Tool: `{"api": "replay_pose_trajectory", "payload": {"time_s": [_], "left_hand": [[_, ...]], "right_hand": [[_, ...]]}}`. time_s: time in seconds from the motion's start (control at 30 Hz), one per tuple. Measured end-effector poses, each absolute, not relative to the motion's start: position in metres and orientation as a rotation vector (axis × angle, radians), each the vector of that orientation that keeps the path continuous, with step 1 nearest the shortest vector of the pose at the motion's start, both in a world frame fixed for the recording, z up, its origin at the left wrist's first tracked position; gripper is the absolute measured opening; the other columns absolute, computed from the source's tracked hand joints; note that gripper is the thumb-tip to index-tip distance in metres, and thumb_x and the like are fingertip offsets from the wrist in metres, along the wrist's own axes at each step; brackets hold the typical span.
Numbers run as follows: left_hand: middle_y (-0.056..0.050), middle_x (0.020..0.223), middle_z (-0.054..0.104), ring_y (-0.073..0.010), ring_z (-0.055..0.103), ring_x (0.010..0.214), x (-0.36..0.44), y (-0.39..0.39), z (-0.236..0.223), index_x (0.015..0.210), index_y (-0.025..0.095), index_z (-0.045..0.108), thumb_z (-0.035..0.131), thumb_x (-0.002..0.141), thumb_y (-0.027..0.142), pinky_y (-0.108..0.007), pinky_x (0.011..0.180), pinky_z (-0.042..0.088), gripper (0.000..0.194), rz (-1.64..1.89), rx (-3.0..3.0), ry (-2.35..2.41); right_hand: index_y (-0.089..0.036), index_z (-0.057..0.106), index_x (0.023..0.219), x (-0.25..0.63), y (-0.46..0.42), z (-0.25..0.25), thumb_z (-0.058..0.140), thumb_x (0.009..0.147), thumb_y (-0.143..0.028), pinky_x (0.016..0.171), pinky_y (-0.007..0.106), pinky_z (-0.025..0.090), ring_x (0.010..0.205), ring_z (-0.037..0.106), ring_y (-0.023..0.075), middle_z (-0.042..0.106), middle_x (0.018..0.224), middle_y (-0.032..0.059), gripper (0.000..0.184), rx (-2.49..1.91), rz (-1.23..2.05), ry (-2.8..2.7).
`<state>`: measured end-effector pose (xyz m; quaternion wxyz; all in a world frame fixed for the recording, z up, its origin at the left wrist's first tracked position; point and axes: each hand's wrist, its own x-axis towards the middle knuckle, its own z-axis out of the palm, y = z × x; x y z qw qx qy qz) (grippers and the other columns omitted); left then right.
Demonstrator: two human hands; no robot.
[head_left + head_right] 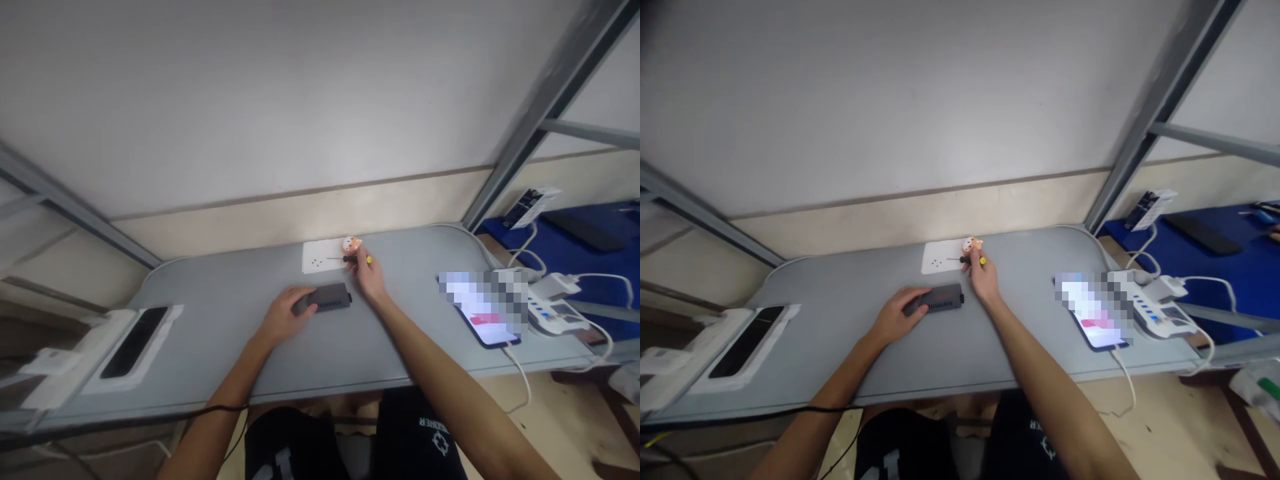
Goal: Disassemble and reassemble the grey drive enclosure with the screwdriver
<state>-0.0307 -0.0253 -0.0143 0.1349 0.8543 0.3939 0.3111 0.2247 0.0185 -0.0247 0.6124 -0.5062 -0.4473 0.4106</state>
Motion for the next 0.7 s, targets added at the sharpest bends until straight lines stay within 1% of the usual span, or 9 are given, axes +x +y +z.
{"api": "replay_pose_trajectory", "payload": {"time_s": [0.1, 0.2, 0.27, 0.37, 0.53, 0.63, 0.7], "left_hand": [[-0.010, 0.128, 0.073, -0.0252, 0.068, 0.119, -0.030, -0.017, -0.007, 0.130, 0.024, 0.068, 0.058, 0.102, 0.036, -0.049, 0.107, 0.054, 0.032, 0.836, 2.469, 1.149], [-0.010, 0.131, 0.071, -0.0259, 0.066, 0.121, -0.025, -0.008, -0.001, 0.135, 0.024, 0.065, 0.059, 0.102, 0.040, -0.048, 0.108, 0.053, 0.037, 0.727, 2.485, 1.134], [-0.009, 0.127, 0.072, -0.0254, 0.067, 0.118, -0.022, -0.002, 0.000, 0.132, 0.024, 0.067, 0.056, 0.103, 0.040, -0.047, 0.106, 0.054, 0.034, 0.705, 2.471, 1.127], [-0.008, 0.118, 0.074, -0.0240, 0.069, 0.111, -0.017, 0.006, -0.002, 0.122, 0.023, 0.070, 0.046, 0.106, 0.038, -0.044, 0.102, 0.055, 0.032, 0.744, 2.409, 1.140], [-0.009, 0.107, 0.074, -0.0231, 0.070, 0.102, -0.018, 0.011, -0.012, 0.110, 0.019, 0.071, 0.037, 0.108, 0.046, -0.042, 0.096, 0.056, 0.043, 0.834, 2.295, 1.207], [-0.008, 0.096, 0.074, -0.0222, 0.069, 0.092, -0.022, 0.011, -0.017, 0.098, 0.019, 0.070, 0.033, 0.108, 0.054, -0.039, 0.088, 0.057, 0.052, 0.883, 2.216, 1.275], [-0.007, 0.086, 0.072, -0.0217, 0.068, 0.085, -0.024, 0.011, -0.019, 0.089, 0.019, 0.069, 0.031, 0.108, 0.058, -0.038, 0.082, 0.057, 0.057, 0.891, 2.193, 1.291]], "right_hand": [[-0.022, 0.069, 0.095, 0.225, 0.022, -0.024, 0.039, 0.093, -0.082, 0.065, 0.031, 0.047, 0.060, 0.057, 0.0171, 0.073, 0.075, 0.0032, 0.067, -1.188, 0.966, -1.051], [-0.023, 0.069, 0.093, 0.224, 0.022, -0.023, 0.040, 0.094, -0.080, 0.068, 0.032, 0.048, 0.063, 0.059, 0.0183, 0.073, 0.075, 0.0034, 0.064, -1.201, 0.967, -1.100], [-0.023, 0.069, 0.093, 0.223, 0.021, -0.022, 0.039, 0.096, -0.078, 0.068, 0.032, 0.047, 0.065, 0.059, 0.0188, 0.074, 0.076, 0.0028, 0.063, -1.222, 0.970, -1.141], [-0.024, 0.069, 0.095, 0.223, 0.018, -0.021, 0.038, 0.097, -0.076, 0.072, 0.032, 0.047, 0.070, 0.061, 0.0198, 0.075, 0.079, 0.0026, 0.061, -1.242, 0.983, -1.169], [-0.024, 0.069, 0.095, 0.225, 0.018, -0.020, 0.037, 0.099, -0.074, 0.079, 0.032, 0.047, 0.081, 0.064, 0.0214, 0.075, 0.080, 0.0030, 0.060, -1.223, 0.992, -1.187], [-0.024, 0.070, 0.096, 0.224, 0.018, -0.020, 0.038, 0.099, -0.073, 0.077, 0.032, 0.046, 0.079, 0.063, 0.0208, 0.075, 0.079, 0.0025, 0.059, -1.248, 1.000, -1.178], [-0.023, 0.071, 0.095, 0.224, 0.018, -0.019, 0.040, 0.098, -0.074, 0.074, 0.031, 0.045, 0.073, 0.060, 0.0193, 0.076, 0.077, 0.0026, 0.060, -1.255, 1.005, -1.123]]}}
